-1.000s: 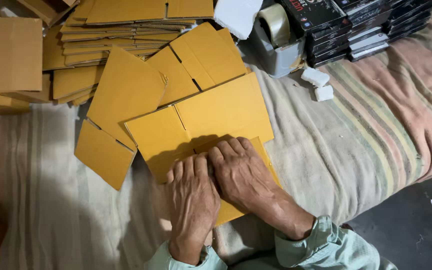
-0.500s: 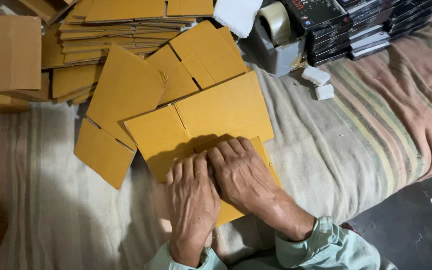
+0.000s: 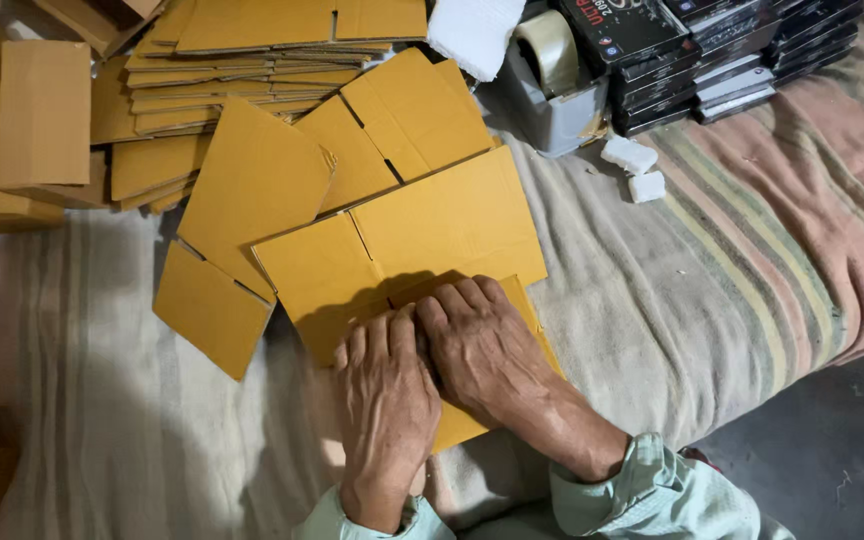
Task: The person folds flat die-cut cardboard pieces into small boxes on a fabric-covered surface, pressing the creases and tucking the flaps by hand, then stacks the finished boxes with the pile of completed ones.
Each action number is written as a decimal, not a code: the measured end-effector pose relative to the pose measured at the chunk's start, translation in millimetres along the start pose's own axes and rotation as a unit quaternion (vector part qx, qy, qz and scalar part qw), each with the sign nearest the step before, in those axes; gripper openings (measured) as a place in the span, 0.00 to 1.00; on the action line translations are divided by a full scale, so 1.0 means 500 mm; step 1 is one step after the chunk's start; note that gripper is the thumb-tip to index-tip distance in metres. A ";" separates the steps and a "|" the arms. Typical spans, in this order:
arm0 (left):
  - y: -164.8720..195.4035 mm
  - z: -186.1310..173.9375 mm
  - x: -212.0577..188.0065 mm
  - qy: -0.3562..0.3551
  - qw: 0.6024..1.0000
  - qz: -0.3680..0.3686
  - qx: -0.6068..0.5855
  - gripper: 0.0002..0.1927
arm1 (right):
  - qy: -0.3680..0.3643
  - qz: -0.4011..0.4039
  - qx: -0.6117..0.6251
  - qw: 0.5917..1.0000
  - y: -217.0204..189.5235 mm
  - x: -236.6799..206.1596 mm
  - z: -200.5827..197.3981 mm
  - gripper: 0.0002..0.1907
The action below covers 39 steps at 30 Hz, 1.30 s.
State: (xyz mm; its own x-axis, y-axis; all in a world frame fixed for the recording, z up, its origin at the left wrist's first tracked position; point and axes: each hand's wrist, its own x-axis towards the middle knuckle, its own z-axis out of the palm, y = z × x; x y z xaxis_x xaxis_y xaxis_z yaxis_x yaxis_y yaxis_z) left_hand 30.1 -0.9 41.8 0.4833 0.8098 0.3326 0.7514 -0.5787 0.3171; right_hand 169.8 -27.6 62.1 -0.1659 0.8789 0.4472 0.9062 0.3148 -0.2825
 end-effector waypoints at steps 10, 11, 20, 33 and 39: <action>0.002 -0.004 0.002 0.010 1.000 0.005 -0.013 0.21 | -0.011 0.002 -0.009 1.000 0.003 0.001 0.002 0.14; 0.002 -0.004 0.003 0.007 1.000 0.001 -0.014 0.20 | -0.019 0.006 -0.008 1.000 0.003 0.001 0.002 0.14; 0.000 0.000 0.005 0.001 1.000 0.000 -0.005 0.20 | -0.002 -0.006 -0.006 1.000 0.001 0.001 -0.001 0.14; 0.000 -0.002 0.004 0.004 1.000 0.005 0.003 0.20 | 0.002 -0.001 -0.007 1.000 0.002 0.002 0.004 0.13; 0.000 -0.001 0.001 -0.005 1.000 0.000 -0.010 0.21 | -0.015 0.007 -0.012 1.000 0.003 -0.001 0.007 0.12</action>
State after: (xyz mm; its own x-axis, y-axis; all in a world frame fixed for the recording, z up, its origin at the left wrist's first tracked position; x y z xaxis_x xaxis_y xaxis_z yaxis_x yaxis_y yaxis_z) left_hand 30.2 -0.8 42.5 0.4881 0.8101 0.3247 0.7418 -0.5811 0.3348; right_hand 169.7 -26.5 58.6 -0.1650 0.8939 0.4168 0.9173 0.2943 -0.2681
